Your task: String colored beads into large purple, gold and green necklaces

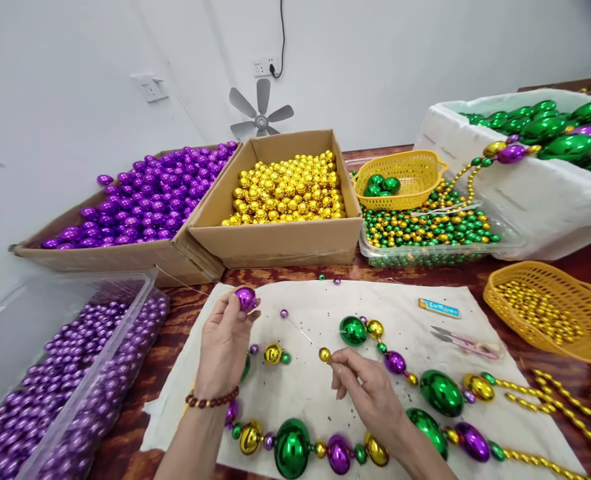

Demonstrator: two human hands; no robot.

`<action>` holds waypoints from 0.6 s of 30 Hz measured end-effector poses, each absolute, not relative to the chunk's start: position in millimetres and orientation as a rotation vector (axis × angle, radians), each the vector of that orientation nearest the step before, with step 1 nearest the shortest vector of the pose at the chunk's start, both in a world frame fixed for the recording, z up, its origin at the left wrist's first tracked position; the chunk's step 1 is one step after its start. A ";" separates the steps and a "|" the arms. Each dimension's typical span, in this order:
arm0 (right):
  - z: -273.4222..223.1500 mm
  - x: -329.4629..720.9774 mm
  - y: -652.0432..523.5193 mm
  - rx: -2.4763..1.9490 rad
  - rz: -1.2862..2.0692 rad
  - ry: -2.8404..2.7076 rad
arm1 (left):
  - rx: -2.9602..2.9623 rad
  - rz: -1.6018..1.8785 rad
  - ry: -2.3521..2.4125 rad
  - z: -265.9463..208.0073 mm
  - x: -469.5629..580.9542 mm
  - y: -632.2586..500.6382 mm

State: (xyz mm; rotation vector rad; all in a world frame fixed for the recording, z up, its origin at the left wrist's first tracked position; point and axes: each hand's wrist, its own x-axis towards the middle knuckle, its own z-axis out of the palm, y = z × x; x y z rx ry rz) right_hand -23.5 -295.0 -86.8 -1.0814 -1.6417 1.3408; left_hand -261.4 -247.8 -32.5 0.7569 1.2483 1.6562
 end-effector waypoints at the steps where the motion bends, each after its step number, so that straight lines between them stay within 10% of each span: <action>1: -86.8 -21.3 -293.9 -1.093 1.335 -1.623 | 0.861 1.609 1.364 -37.7 -270.7 -245.2; 18: -89.6 -13.8 -287.7 -1.142 1.324 -1.473 | 2.520 0.188 1.544 -74.2 -231.1 -220.9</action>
